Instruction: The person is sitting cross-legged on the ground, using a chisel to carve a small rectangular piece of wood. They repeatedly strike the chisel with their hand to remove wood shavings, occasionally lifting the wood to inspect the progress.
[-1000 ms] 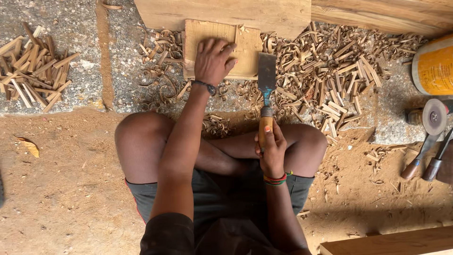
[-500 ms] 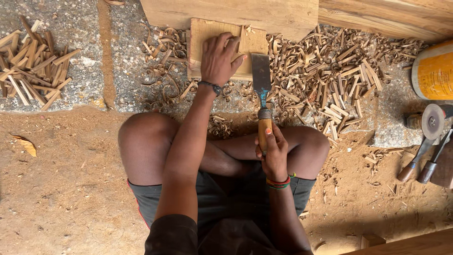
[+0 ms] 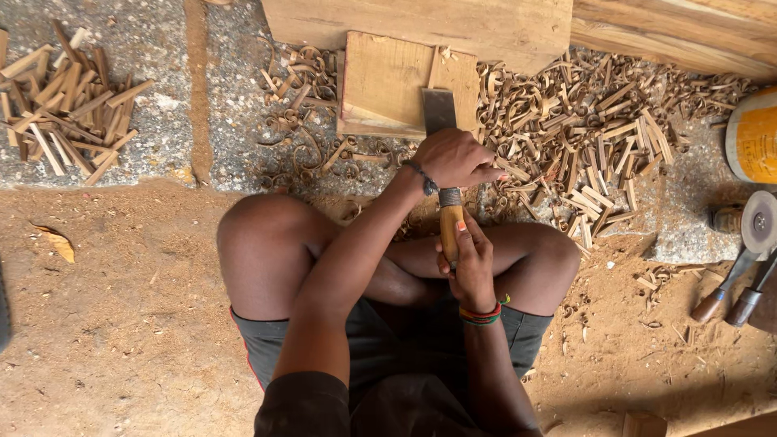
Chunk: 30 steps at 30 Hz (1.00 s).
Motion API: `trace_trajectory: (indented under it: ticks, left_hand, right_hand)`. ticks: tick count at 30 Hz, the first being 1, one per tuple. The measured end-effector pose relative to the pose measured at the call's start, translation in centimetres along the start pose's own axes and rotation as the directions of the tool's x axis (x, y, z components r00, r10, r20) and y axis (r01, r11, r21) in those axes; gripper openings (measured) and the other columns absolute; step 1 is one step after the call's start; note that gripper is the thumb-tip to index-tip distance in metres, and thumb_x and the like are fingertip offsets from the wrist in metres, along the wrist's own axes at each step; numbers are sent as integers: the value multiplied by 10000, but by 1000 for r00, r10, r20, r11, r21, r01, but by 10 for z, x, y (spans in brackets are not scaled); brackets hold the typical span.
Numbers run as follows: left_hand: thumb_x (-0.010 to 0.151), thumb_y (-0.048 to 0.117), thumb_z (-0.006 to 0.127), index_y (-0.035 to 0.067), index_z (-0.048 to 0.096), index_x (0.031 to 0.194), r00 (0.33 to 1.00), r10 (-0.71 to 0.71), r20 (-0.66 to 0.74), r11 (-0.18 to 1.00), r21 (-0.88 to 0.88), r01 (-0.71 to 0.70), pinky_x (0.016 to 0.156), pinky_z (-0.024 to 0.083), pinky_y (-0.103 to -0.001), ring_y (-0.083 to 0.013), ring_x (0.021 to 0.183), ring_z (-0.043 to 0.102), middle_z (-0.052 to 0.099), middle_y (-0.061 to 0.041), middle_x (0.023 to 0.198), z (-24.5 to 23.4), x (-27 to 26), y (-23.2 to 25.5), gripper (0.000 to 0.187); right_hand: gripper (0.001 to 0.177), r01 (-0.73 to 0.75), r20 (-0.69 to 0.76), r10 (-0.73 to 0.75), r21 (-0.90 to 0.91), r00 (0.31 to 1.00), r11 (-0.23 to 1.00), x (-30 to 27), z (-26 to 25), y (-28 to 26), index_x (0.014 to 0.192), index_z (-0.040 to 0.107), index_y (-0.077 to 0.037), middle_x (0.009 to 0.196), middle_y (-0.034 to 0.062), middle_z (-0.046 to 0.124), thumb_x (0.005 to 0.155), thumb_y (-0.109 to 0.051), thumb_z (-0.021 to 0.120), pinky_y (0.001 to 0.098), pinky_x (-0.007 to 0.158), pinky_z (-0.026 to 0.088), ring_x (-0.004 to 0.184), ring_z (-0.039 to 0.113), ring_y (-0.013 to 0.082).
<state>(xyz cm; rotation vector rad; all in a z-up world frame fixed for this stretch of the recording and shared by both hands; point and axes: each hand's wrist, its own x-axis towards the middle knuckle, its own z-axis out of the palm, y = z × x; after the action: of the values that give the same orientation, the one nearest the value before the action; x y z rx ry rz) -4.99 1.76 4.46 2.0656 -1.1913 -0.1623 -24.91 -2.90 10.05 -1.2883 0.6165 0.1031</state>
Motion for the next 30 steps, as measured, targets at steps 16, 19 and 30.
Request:
trace_trajectory:
  ticks: [16,19,30]
  left_hand:
    - [912,710,570,105,714,621,999,25,-45,1000,1,-25,502,526,-440,-255,451,628,603,-100,487,1,2,-17,687]
    - [921,697,579,125,708,627,1000,15,-22,1000,15,-15,468,510,-407,-218,405,590,577,-88,446,5,2,-20,656]
    - [936,627,617,123,750,706,998,16,59,999,31,-18,418,484,-356,-147,367,535,582,-38,449,13,13,-32,570]
  right_hand:
    - [489,15,2,-15,-51,1000,999,0,33,-8,1453,495,-47,714,49,566,1064,-339,442,218,371,315,444,446,86]
    - [474,-4,-21,3,-45,1000,999,2,34,-5,1427,503,-56,709,47,566,1051,-339,449,219,363,316,435,442,87]
    - [355,62,28,-61,-42,998,997,12,33,5,1240,538,-29,748,52,591,1078,-328,438,208,373,338,469,486,83]
